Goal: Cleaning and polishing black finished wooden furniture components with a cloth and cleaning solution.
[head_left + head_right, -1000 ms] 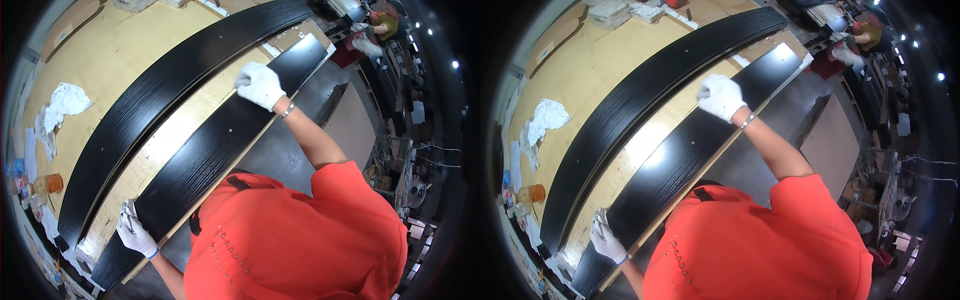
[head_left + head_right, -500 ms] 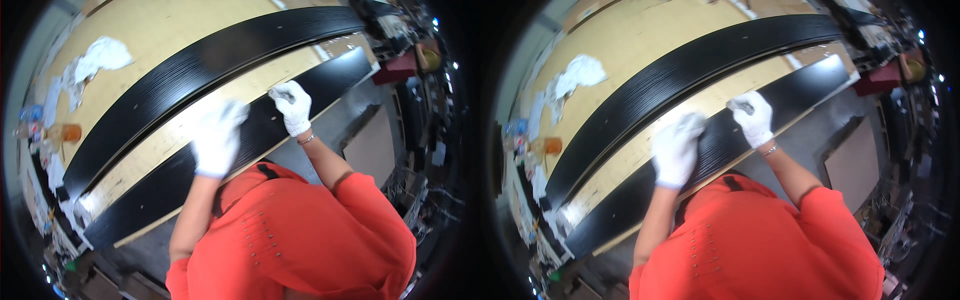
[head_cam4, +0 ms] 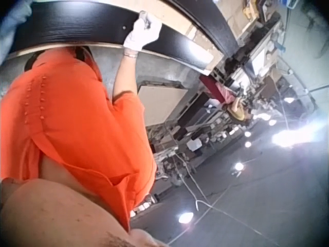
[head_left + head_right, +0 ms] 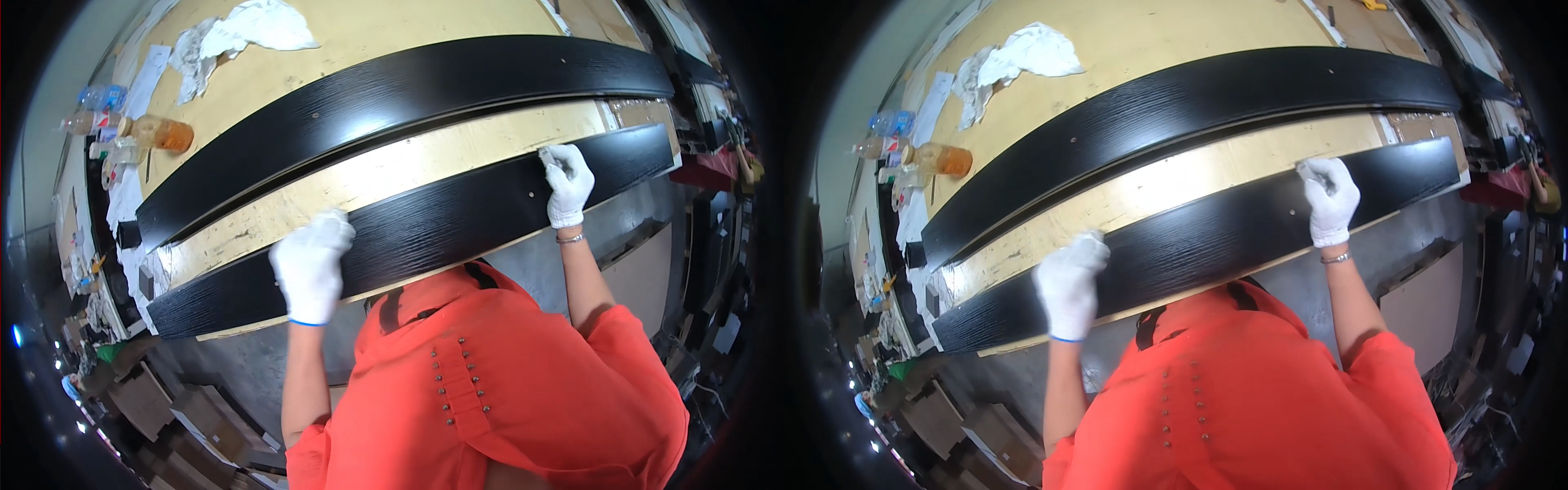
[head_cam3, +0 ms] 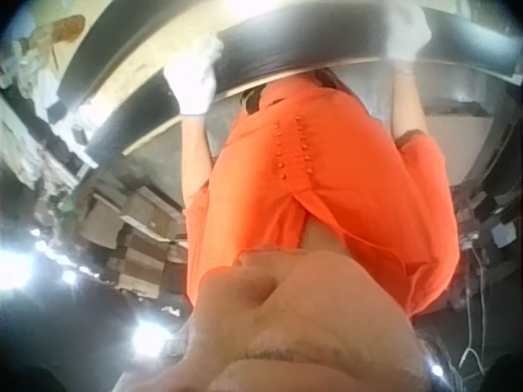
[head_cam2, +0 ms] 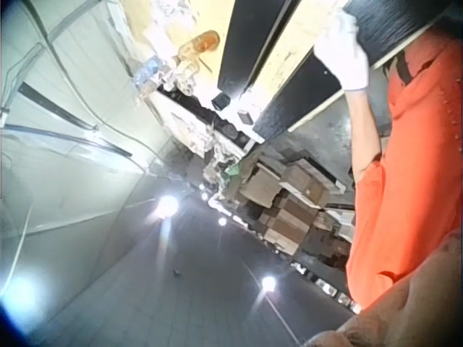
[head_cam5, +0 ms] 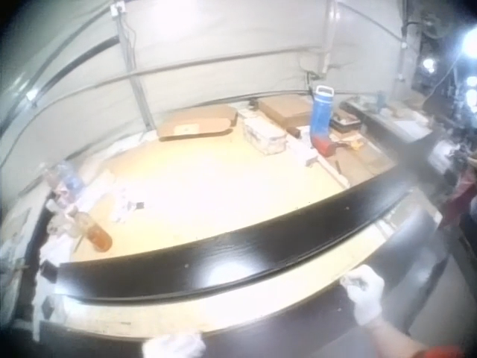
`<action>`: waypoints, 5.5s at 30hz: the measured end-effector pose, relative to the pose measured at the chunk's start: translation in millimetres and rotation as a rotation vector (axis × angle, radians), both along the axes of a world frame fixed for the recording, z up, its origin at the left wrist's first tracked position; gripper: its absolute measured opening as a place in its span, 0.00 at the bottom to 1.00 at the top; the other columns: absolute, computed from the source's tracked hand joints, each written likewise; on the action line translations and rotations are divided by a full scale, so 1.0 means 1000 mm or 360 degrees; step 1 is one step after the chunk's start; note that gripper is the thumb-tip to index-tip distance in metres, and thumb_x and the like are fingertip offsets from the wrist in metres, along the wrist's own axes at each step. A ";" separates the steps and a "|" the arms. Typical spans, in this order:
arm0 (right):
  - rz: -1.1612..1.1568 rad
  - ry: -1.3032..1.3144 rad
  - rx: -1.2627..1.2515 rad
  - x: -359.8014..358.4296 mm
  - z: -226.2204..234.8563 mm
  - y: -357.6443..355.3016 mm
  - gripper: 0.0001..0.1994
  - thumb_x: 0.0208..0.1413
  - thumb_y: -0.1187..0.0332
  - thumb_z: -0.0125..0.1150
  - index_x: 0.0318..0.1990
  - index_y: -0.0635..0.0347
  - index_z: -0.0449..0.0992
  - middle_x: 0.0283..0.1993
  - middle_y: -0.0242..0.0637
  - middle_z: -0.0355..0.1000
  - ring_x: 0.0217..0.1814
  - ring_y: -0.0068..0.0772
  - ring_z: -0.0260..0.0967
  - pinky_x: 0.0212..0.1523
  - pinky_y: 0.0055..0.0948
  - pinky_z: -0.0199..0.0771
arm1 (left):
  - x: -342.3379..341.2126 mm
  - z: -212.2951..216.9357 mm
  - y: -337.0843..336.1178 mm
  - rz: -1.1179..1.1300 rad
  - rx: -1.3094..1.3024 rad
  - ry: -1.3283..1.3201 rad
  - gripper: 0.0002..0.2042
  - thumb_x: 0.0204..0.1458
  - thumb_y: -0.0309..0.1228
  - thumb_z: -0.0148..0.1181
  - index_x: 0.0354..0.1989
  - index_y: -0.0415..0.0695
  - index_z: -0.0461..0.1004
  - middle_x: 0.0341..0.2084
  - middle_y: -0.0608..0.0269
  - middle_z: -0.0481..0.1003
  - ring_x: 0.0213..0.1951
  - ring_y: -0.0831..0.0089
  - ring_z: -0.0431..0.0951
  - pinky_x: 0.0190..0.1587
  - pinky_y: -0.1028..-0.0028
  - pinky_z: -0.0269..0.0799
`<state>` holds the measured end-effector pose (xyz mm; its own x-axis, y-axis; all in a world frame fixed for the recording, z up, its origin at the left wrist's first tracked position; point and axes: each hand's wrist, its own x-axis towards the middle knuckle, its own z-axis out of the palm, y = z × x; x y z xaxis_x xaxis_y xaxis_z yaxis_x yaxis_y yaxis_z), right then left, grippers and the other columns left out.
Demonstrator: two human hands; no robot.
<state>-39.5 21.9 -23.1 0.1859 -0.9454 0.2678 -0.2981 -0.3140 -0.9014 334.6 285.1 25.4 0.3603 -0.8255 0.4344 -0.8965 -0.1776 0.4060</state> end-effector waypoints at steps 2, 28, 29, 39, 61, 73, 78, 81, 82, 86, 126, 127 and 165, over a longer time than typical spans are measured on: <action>-0.0036 0.0046 -0.0055 -0.006 -0.008 -0.005 0.11 0.50 0.78 0.59 0.41 0.68 0.80 0.36 0.31 0.73 0.34 0.20 0.66 0.38 0.20 0.67 | -0.008 0.001 -0.008 -0.0468 0.0074 0.0069 0.08 0.58 0.23 0.59 0.39 0.43 0.85 0.37 0.54 0.84 0.38 0.61 0.85 0.43 0.67 0.80; -0.0398 0.0088 0.0232 -0.031 -0.022 -0.027 0.13 0.56 0.67 0.59 0.46 0.62 0.83 0.38 0.24 0.77 0.34 0.14 0.66 0.34 0.16 0.63 | 0.272 -0.026 0.242 0.0775 0.0415 0.0496 0.09 0.60 0.29 0.63 0.45 0.44 0.85 0.44 0.58 0.82 0.47 0.69 0.80 0.53 0.71 0.73; -0.0408 0.0098 0.0209 -0.032 -0.024 -0.030 0.13 0.57 0.67 0.59 0.45 0.62 0.83 0.38 0.24 0.77 0.35 0.14 0.67 0.34 0.16 0.63 | 0.301 -0.020 0.258 0.1059 0.0313 0.0585 0.10 0.64 0.29 0.59 0.48 0.42 0.85 0.44 0.58 0.82 0.45 0.73 0.80 0.52 0.74 0.72; -0.0504 0.0073 0.0303 -0.071 -0.038 -0.054 0.13 0.62 0.63 0.56 0.49 0.53 0.84 0.43 0.22 0.78 0.43 0.16 0.70 0.42 0.21 0.65 | 0.338 -0.034 0.299 0.0785 0.0512 0.0083 0.13 0.64 0.32 0.58 0.50 0.36 0.81 0.48 0.51 0.82 0.53 0.59 0.79 0.60 0.66 0.70; -0.0484 -0.0164 0.0314 0.018 0.004 -0.014 0.05 0.55 0.68 0.63 0.36 0.53 0.85 0.31 0.22 0.74 0.28 0.13 0.64 0.28 0.17 0.63 | -0.127 0.011 -0.067 -0.1215 -0.0226 0.1319 0.18 0.55 0.20 0.60 0.55 0.42 0.80 0.45 0.53 0.80 0.44 0.58 0.82 0.46 0.68 0.78; -0.0222 -0.0139 0.0046 0.006 0.018 -0.002 0.04 0.50 0.73 0.66 0.33 0.60 0.84 0.33 0.37 0.80 0.34 0.26 0.78 0.36 0.27 0.77 | -0.178 0.016 -0.142 -0.1082 -0.0003 0.1223 0.13 0.55 0.16 0.50 0.43 0.35 0.81 0.40 0.50 0.82 0.43 0.62 0.81 0.48 0.67 0.75; -0.0021 -0.0563 0.0248 0.012 -0.009 -0.013 0.07 0.50 0.76 0.63 0.37 0.64 0.83 0.34 0.34 0.82 0.34 0.20 0.76 0.36 0.23 0.76 | -0.168 -0.031 -0.154 -0.0819 0.0019 0.0371 0.04 0.50 0.21 0.64 0.34 0.39 0.79 0.39 0.53 0.78 0.42 0.52 0.78 0.48 0.57 0.73; 0.0022 -0.0739 0.0319 0.009 -0.014 -0.015 0.07 0.49 0.77 0.63 0.36 0.66 0.83 0.34 0.35 0.82 0.38 0.23 0.79 0.42 0.26 0.79 | -0.186 -0.030 -0.180 -0.0836 0.0009 0.0199 0.08 0.48 0.27 0.71 0.30 0.41 0.75 0.36 0.55 0.77 0.41 0.52 0.77 0.46 0.57 0.73; 0.0038 -0.0727 0.0312 0.009 -0.009 -0.014 0.07 0.50 0.78 0.62 0.36 0.66 0.82 0.34 0.35 0.82 0.39 0.25 0.80 0.43 0.26 0.80 | -0.192 -0.030 -0.188 -0.0879 -0.0013 0.0187 0.08 0.48 0.27 0.71 0.30 0.41 0.75 0.36 0.55 0.77 0.41 0.52 0.77 0.46 0.57 0.73; 0.0057 -0.0700 0.0225 0.009 -0.009 -0.014 0.06 0.49 0.78 0.62 0.34 0.65 0.82 0.33 0.36 0.82 0.37 0.25 0.80 0.42 0.26 0.80 | -0.184 -0.041 -0.186 -0.0682 0.0054 -0.0181 0.07 0.53 0.29 0.69 0.29 0.41 0.76 0.28 0.56 0.74 0.34 0.55 0.75 0.39 0.58 0.71; -0.0241 -0.0785 0.0437 0.121 0.010 0.077 0.10 0.57 0.68 0.56 0.38 0.62 0.83 0.29 0.31 0.74 0.26 0.23 0.68 0.29 0.25 0.68 | 0.271 -0.004 0.203 0.0250 0.0705 0.0388 0.08 0.50 0.35 0.68 0.28 0.43 0.83 0.31 0.53 0.81 0.39 0.54 0.81 0.45 0.60 0.75; -0.0154 -0.0753 0.0484 0.152 0.014 0.095 0.11 0.57 0.68 0.56 0.39 0.62 0.83 0.29 0.31 0.74 0.27 0.23 0.68 0.29 0.25 0.68 | 0.301 -0.006 0.232 0.0305 0.0658 0.0432 0.08 0.49 0.34 0.68 0.28 0.43 0.84 0.29 0.53 0.81 0.37 0.54 0.82 0.44 0.61 0.76; 0.0926 0.0384 -0.0495 0.439 0.027 0.353 0.05 0.47 0.73 0.65 0.33 0.55 0.77 0.36 0.37 0.74 0.42 0.46 0.73 0.45 0.41 0.75 | 0.429 0.004 0.292 0.0794 0.0409 0.0499 0.15 0.55 0.37 0.64 0.46 0.41 0.83 0.40 0.51 0.83 0.45 0.57 0.83 0.51 0.64 0.75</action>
<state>399.3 375.2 3.9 0.7267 -0.5603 0.3974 -0.1834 -0.7158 -0.6738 763.6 577.5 29.1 0.8059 -0.5894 0.0563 -0.5263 -0.6695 0.5242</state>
